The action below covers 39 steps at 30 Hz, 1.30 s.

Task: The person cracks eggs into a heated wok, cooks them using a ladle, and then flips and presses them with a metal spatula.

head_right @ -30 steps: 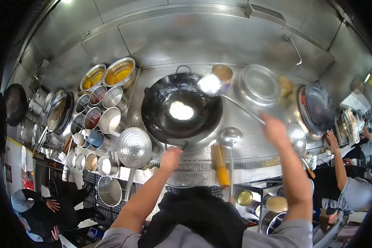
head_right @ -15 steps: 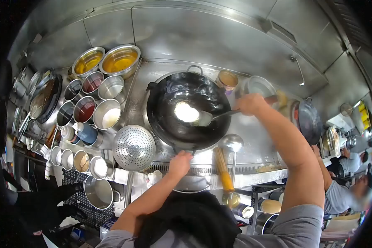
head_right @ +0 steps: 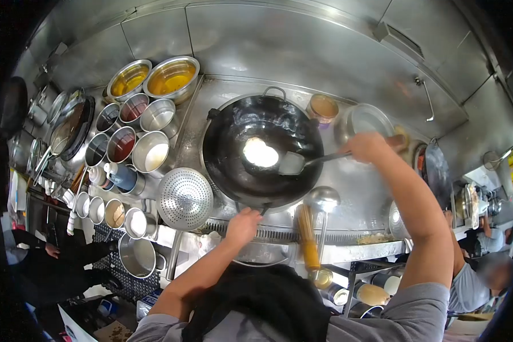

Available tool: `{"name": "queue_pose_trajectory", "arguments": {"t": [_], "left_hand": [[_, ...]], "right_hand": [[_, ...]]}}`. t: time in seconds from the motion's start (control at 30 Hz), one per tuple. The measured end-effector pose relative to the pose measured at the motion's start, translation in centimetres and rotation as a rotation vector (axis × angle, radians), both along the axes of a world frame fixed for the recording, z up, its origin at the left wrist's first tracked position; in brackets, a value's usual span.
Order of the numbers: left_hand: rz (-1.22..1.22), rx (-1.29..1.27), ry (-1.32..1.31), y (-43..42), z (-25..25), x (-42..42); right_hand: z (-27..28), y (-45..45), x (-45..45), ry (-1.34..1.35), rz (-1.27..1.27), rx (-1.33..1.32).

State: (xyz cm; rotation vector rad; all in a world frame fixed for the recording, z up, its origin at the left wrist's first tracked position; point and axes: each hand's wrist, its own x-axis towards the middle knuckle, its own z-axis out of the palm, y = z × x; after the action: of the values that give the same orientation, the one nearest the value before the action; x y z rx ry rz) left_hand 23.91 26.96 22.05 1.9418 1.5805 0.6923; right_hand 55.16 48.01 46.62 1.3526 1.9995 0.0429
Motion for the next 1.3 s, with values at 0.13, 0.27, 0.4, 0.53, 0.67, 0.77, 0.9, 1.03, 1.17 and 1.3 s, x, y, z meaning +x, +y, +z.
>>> {"name": "queue_pose_trajectory", "arguments": {"t": [0.13, 0.27, 0.4, 0.53, 0.67, 0.77, 0.9, 1.03, 1.17, 1.3], "left_hand": [[0.021, 0.01, -0.001, 0.2, 0.1, 0.4], [0.017, -0.02, 0.007, 0.2, -0.1, 1.0], [0.008, -0.053, -0.032, -0.1, 1.1, 2.2], [0.008, -0.07, -0.097, -0.6, 1.2, 2.6], [-0.073, 0.0, -0.081, -0.5, 1.2, 0.0], [-0.139, 0.014, 0.002, 0.6, -0.1, -4.9], [-0.178, -0.165, 0.093, 5.0, 0.6, -12.9], [-0.349, 0.084, 0.13, 11.3, -2.0, -19.4], [-0.328, -0.069, 0.25, 13.7, -1.2, -19.9], [-0.254, -0.053, 0.211, 12.8, -1.2, -19.7]], "right_hand": [[0.4, -3.6, -1.4, 0.142, 0.003, 0.037], [0.6, -8.5, -5.8, 0.024, 0.158, 0.022], [-1.3, -10.3, -8.9, 0.089, 0.097, 0.017], [-1.6, -12.1, -10.9, 0.071, 0.02, 0.025], [2.7, -11.6, -8.2, -0.019, 0.059, 0.04], [3.9, -7.9, -3.8, -0.054, 0.089, 0.065], [4.3, -2.8, -1.0, -0.064, 0.057, 0.024], [3.0, 0.9, 0.5, -0.052, 0.028, 0.062], [2.0, 5.4, 1.8, -0.053, 0.063, 0.15], [0.0, 11.4, 2.3, -0.123, 0.105, 0.327]]}}
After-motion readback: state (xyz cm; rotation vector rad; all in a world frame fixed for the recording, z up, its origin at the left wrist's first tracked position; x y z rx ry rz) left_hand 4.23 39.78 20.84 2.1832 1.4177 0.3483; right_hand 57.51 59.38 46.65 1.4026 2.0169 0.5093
